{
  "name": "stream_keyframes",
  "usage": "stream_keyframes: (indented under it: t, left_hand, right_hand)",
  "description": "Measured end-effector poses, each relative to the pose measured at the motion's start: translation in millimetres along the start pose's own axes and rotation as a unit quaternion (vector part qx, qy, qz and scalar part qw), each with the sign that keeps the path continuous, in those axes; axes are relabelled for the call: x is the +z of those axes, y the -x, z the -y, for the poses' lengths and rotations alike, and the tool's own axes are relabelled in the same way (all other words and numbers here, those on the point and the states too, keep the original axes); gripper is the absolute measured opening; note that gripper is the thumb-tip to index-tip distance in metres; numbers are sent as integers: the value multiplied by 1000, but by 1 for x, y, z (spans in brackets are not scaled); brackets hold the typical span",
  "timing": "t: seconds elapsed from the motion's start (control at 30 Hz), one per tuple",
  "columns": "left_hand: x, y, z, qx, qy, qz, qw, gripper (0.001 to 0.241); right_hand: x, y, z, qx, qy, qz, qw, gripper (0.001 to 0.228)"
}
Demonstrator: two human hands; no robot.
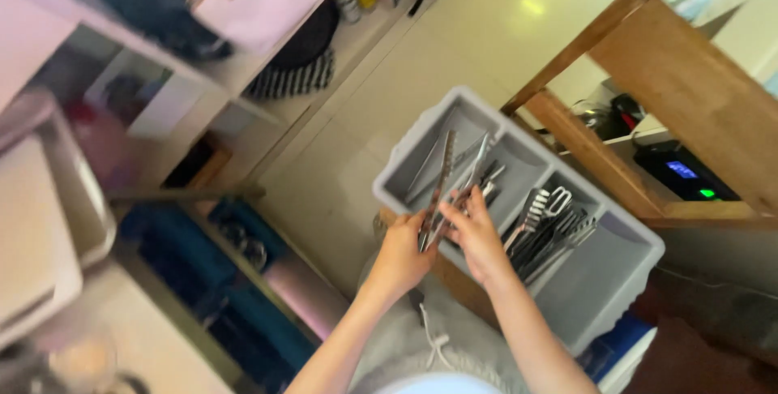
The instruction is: Organize silverware and tongs into a sorting tray behind a bar.
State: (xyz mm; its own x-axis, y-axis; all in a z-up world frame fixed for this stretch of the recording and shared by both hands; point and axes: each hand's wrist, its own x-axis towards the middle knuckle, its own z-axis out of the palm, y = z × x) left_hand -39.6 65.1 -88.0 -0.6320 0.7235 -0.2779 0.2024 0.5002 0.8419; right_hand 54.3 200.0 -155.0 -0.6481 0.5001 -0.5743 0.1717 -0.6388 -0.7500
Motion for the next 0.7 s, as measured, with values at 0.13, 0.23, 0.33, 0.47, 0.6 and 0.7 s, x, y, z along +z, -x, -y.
stream_keyframes:
  t: [0.13, 0.23, 0.33, 0.47, 0.6, 0.7]
  left_hand:
    - [2, -34, 26, 31, -8, 36, 999, 55]
    - [4, -65, 40, -24, -14, 95, 995, 56]
    - [15, -93, 67, -3, -18, 96, 995, 72]
    - [37, -125, 106, 0, -60, 90, 994, 75]
    - [56, -142, 150, 55, -58, 58, 995, 73]
    - [62, -155, 155, 64, -68, 57, 994, 72]
  right_hand:
    - [10, -17, 0, -3, 4, -36, 999, 80]
    - [13, -39, -6, 9, 32, -44, 998, 81]
    - [20, -59, -6, 15, 15, -81, 997, 97]
    - [22, -82, -12, 24, 9, -112, 993, 101]
    - [22, -103, -21, 51, 2, -158, 986, 100]
    - [19, -117, -32, 47, -2, -167, 985, 98]
